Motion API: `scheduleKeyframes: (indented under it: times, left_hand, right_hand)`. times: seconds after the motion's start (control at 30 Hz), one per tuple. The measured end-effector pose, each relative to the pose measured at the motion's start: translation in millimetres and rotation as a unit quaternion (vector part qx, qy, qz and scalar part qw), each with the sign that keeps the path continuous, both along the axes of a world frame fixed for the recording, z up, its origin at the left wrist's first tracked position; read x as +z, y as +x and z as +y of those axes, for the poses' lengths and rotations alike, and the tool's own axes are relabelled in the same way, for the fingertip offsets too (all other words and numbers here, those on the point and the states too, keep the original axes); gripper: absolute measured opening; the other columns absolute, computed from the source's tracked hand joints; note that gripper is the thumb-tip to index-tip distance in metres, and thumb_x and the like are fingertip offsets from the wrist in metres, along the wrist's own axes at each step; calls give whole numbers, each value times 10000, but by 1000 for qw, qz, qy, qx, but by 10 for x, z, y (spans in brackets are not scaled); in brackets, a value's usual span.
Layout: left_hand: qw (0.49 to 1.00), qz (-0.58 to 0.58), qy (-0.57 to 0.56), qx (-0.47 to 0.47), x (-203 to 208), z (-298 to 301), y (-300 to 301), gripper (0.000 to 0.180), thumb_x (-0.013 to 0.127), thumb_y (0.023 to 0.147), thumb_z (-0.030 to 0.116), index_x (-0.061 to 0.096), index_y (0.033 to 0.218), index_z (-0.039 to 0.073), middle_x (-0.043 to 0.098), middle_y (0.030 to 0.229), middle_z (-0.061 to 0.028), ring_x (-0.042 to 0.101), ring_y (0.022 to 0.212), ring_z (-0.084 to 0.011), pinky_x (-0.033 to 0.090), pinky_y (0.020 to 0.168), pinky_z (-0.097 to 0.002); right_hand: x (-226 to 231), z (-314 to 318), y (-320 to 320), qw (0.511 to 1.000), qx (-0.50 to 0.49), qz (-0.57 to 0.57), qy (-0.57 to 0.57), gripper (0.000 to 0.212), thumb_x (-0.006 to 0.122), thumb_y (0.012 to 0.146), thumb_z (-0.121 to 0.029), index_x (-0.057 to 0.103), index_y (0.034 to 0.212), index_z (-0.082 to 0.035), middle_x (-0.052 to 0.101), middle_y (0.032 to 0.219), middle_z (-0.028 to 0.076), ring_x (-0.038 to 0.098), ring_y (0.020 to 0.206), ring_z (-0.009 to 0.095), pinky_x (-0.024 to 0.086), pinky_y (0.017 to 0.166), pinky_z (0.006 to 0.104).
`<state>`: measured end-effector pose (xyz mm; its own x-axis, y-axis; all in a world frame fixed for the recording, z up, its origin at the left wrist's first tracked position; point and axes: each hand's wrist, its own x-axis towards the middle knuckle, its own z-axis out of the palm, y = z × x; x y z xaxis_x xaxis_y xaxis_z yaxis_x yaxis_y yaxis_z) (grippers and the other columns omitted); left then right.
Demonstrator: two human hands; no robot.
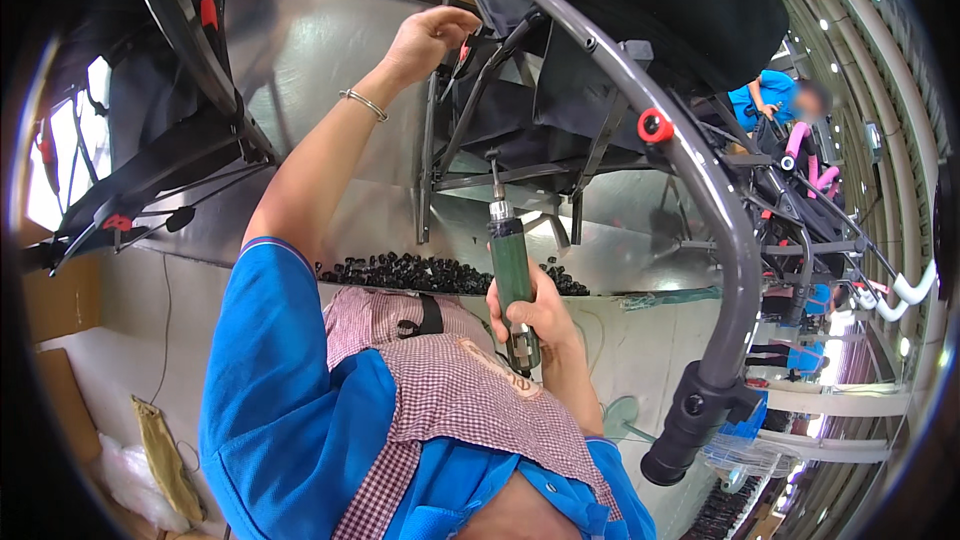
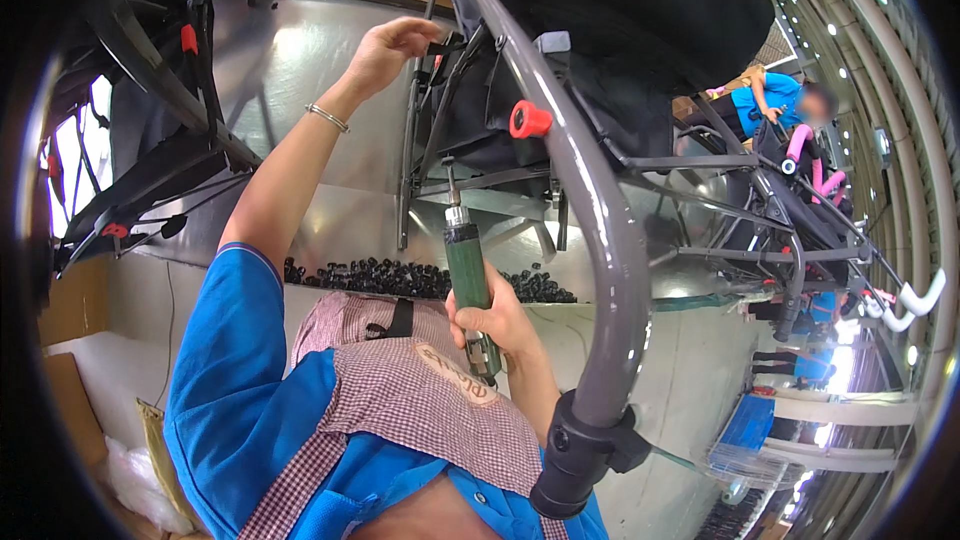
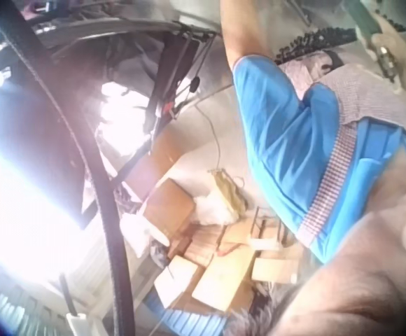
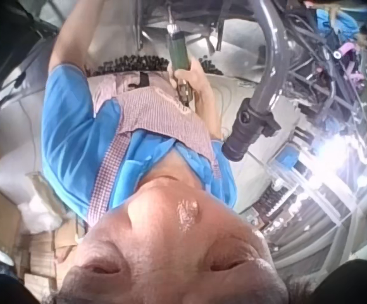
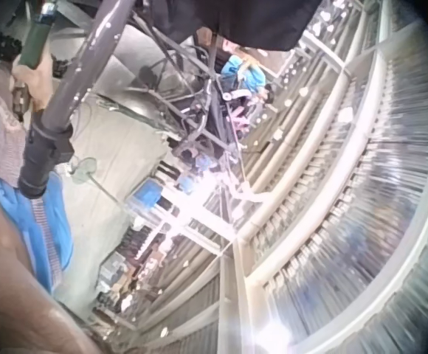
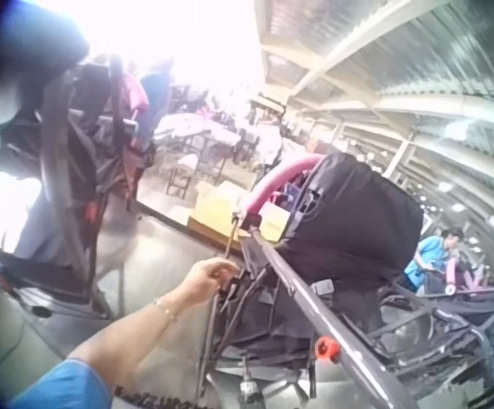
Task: The person uses a cordless drill to fasten screws into the frame of a stroller. They repeatedly pick up screws, position them, and drive them into place while adjusting the stroller's orientation.
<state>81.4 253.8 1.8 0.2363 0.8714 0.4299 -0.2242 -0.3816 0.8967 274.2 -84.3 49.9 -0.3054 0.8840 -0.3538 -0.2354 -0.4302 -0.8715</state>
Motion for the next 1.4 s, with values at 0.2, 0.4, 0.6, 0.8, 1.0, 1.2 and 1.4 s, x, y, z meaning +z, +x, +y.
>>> scheduleKeyframes:
  times: [0.2,0.4,0.6,0.8,1.0,1.2,1.4]
  left_hand:
    - [998,10,31,-51,16,-111,332,246,664,800,-124,639,987,34,620,868,8,570,825,-67,491,771,-226]
    - [973,63,173,142,35,-201,608,358,811,679,15,503,860,44,481,778,-74,521,639,-196,473,590,-312]
    - [942,91,237,218,-6,-273,662,269,751,724,27,532,879,36,528,795,-104,581,669,-263,494,602,-355]
    - [951,83,231,187,-6,-246,521,167,698,775,26,575,889,26,579,810,-109,622,689,-274,520,621,-347]
    - [920,116,287,240,19,-124,456,164,643,774,-35,585,909,38,584,789,-108,595,652,-259,508,608,-337]
    - [897,179,290,281,27,-320,518,147,664,779,15,614,910,63,618,822,-110,632,732,-331,536,635,-390]
    - [922,91,292,239,-53,-428,555,213,681,794,-5,640,1001,20,638,874,-125,650,738,-304,537,663,-346]
  right_hand:
    - [-86,-97,20,999,-16,-31,-5,988,876,671,-395,341,1416,-28,594,801,112,607,533,201,482,476,294]
    - [-56,-116,10,999,-29,-4,-15,758,840,706,-256,400,1266,6,607,804,104,624,551,190,498,501,287]
    - [-49,-117,-18,999,-38,8,-16,777,833,717,-238,375,1294,6,604,796,111,623,552,195,503,489,293]
    - [-33,-110,-17,1000,-20,-6,-12,786,843,720,-258,373,1292,5,601,793,111,624,559,198,514,488,300]
    - [-34,-111,-31,999,-15,-38,-18,870,882,667,-392,408,1291,-12,598,802,114,612,547,203,491,476,296]
    - [-8,-90,-50,1000,-8,-15,-2,780,858,724,-316,392,1263,3,598,800,93,626,563,189,508,482,295]
    - [26,-19,-44,999,-3,-26,21,753,840,750,-323,393,1259,6,599,804,93,629,558,198,501,487,299]
